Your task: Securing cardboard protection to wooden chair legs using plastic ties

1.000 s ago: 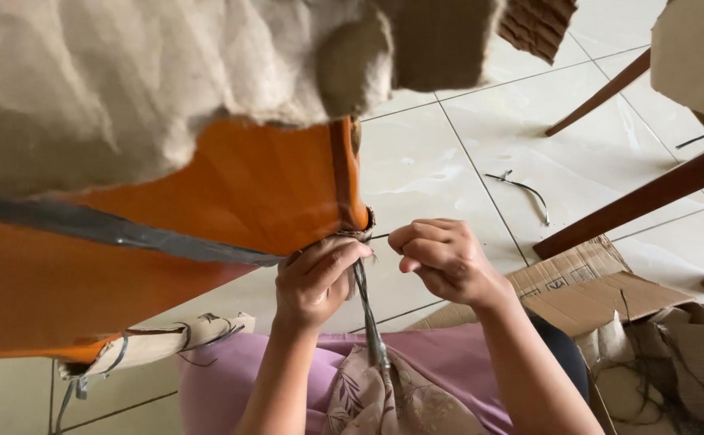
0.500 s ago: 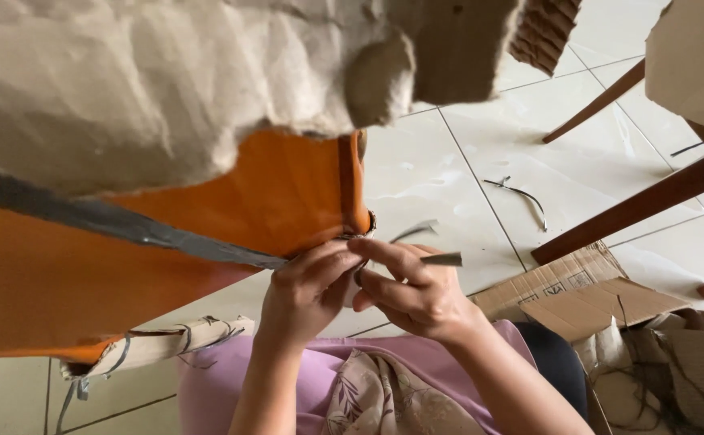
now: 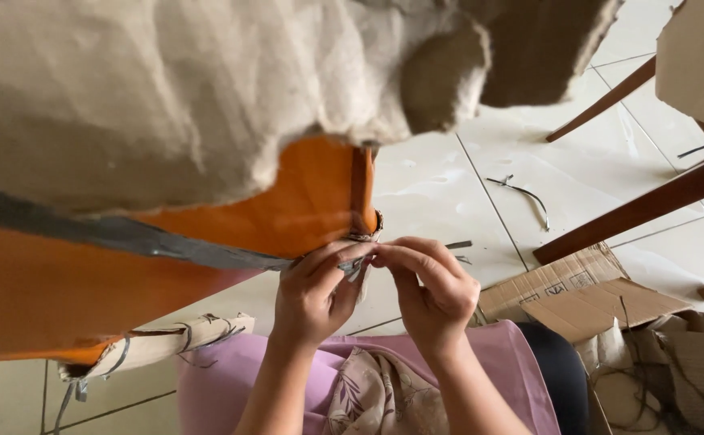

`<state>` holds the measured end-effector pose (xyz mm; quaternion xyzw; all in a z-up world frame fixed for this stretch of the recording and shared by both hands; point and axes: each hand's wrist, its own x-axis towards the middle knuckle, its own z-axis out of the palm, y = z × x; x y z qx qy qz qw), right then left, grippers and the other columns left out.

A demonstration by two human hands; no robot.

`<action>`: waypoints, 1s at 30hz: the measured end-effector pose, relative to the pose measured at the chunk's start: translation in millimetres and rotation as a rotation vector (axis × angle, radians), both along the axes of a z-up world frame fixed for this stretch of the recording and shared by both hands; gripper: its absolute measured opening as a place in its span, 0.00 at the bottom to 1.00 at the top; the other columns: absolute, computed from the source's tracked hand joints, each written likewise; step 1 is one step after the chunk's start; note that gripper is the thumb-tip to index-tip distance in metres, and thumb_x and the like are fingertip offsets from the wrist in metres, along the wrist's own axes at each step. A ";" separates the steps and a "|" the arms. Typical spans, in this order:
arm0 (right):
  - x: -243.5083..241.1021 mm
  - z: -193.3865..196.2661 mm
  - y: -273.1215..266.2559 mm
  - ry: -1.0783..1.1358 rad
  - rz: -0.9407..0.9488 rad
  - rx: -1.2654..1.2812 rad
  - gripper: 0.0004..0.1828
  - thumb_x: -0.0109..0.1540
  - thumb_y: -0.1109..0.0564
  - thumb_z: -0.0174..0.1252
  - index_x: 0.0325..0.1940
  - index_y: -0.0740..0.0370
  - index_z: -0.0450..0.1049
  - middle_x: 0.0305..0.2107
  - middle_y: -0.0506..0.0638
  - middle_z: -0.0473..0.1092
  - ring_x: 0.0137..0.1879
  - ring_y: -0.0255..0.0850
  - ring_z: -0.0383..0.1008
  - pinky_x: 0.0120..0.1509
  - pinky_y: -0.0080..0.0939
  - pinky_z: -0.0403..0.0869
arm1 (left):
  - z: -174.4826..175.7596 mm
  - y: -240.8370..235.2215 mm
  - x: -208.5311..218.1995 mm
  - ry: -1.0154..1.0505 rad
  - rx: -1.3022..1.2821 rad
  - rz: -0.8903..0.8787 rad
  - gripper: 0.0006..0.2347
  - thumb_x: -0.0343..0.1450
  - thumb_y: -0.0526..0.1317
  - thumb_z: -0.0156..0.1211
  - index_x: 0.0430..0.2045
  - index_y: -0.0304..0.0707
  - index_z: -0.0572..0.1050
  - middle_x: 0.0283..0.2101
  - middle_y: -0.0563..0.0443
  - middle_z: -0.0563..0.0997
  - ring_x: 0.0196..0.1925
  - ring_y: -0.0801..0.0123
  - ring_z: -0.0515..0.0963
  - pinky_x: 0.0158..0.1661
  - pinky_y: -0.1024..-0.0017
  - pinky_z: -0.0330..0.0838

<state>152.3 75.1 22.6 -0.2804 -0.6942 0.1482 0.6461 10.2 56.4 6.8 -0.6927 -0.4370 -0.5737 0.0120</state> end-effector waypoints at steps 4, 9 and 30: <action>-3.8 -26.7 -11.1 0.206 0.072 -0.312 0.06 0.58 0.75 0.63 0.34 0.70 0.81 0.25 0.57 0.78 0.24 0.40 0.79 0.35 0.40 0.81 | -6.9 -1.2 0.2 0.028 0.075 0.044 0.07 0.69 0.34 0.62 0.37 0.44 0.85 0.36 0.56 0.87 0.36 0.67 0.87 0.41 0.73 0.81; -14.1 -41.8 -12.5 0.413 0.065 -0.446 0.06 0.58 0.77 0.62 0.34 0.73 0.80 0.25 0.57 0.78 0.24 0.41 0.80 0.36 0.40 0.80 | -4.9 -4.6 3.3 0.017 0.115 0.092 0.06 0.71 0.32 0.63 0.37 0.41 0.84 0.39 0.57 0.88 0.38 0.68 0.87 0.42 0.73 0.79; -11.0 -12.1 -38.3 0.374 0.063 -0.823 0.08 0.58 0.65 0.66 0.40 0.72 0.82 0.37 0.50 0.78 0.42 0.34 0.72 0.54 0.32 0.66 | 30.0 -48.1 25.2 0.146 -0.169 0.093 0.20 0.67 0.27 0.52 0.56 0.26 0.70 0.43 0.44 0.85 0.43 0.62 0.83 0.56 0.65 0.70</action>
